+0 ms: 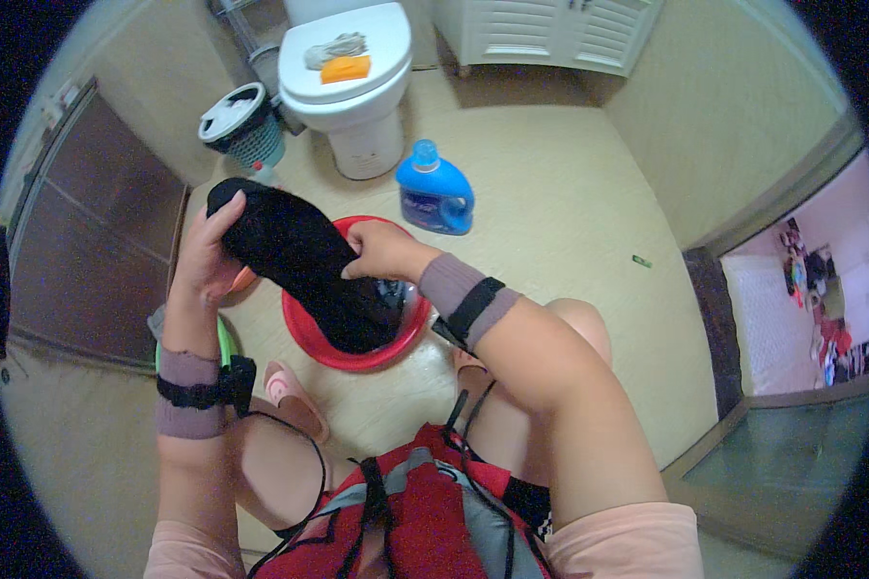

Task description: The person washes black clothing items in a red basin filled with soapy water by hand, scrubbing and wringing the fabric. They then wring out the excess water and set the items aside before picking up more fabric.

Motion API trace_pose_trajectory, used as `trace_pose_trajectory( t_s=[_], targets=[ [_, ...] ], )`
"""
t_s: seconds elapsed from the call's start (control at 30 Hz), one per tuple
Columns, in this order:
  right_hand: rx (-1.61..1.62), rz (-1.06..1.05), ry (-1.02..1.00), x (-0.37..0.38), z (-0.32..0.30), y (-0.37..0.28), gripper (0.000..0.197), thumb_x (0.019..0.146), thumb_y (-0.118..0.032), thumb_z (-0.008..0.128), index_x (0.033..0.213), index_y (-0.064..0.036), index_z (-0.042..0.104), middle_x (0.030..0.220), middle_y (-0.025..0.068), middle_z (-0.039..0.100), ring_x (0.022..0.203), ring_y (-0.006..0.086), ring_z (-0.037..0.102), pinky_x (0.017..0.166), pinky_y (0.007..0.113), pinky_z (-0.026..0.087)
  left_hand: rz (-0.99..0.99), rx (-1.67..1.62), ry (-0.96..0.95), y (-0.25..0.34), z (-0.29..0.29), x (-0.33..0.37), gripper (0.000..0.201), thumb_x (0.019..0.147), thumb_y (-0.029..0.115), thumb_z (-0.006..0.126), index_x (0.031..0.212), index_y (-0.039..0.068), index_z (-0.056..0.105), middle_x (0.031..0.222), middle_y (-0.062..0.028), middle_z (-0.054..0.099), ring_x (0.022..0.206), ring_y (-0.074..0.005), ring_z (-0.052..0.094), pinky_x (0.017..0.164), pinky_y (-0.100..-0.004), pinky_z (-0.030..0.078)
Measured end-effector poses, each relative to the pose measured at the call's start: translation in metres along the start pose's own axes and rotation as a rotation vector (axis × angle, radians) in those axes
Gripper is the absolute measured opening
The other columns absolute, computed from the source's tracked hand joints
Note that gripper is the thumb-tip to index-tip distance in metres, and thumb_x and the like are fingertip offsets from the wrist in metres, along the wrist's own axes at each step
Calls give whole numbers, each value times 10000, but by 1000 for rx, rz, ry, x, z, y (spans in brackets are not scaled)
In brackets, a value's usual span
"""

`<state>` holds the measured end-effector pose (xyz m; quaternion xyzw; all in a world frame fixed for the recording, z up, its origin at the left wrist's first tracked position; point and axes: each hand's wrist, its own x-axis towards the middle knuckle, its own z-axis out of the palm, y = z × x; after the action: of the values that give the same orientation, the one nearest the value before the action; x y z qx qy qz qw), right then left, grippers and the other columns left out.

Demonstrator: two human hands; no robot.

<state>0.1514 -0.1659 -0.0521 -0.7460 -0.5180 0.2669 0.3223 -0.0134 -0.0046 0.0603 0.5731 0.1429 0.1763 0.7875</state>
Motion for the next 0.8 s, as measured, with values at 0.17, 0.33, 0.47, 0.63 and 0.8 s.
trace_pose_trajectory(
  t_s=[0.17, 0.33, 0.47, 0.63, 0.8],
  targets=[
    [98, -101, 24, 6, 29, 12, 410, 709, -250, 765, 1008, -3, 631, 907, 199, 670, 898, 326, 653, 803, 398, 498, 7, 1, 41, -2, -9, -2, 220, 861, 184, 673, 1005, 33, 603, 937, -31, 628, 886, -138, 591, 810, -299, 471],
    [126, 162, 274, 18, -14, -13, 270, 780, -195, 695, 963, -2, 649, 921, 238, 651, 920, 352, 637, 787, 407, 494, 21, 41, 138, 14, -19, -3, 225, 875, 174, 656, 1037, 24, 613, 960, -43, 644, 867, -159, 625, 781, -300, 510],
    [711, 225, 339, 25, -46, -14, 112, 889, -108, 562, 971, -34, 579, 760, 82, 614, 656, 177, 621, 473, 293, 488, 1, 112, 274, 3, -42, 4, 216, 884, 149, 630, 1046, 7, 616, 953, -55, 655, 864, -162, 633, 778, -297, 514],
    [1256, 163, 326, 23, -67, -36, 164, 903, -55, 465, 1046, 4, 519, 891, 144, 626, 759, 266, 658, 589, 411, 578, -63, 144, 288, -9, -44, 11, 199, 895, 107, 576, 1061, 2, 610, 947, -57, 651, 861, -154, 626, 772, -289, 511],
    [1610, 58, 386, 19, -69, -71, 190, 910, -2, 392, 1074, 48, 474, 1022, 197, 590, 921, 362, 636, 753, 537, 574, -89, 504, 297, -35, -57, 22, 206, 904, 80, 523, 1081, 26, 614, 916, -46, 626, 797, -125, 573, 691, -254, 462]
  ],
)
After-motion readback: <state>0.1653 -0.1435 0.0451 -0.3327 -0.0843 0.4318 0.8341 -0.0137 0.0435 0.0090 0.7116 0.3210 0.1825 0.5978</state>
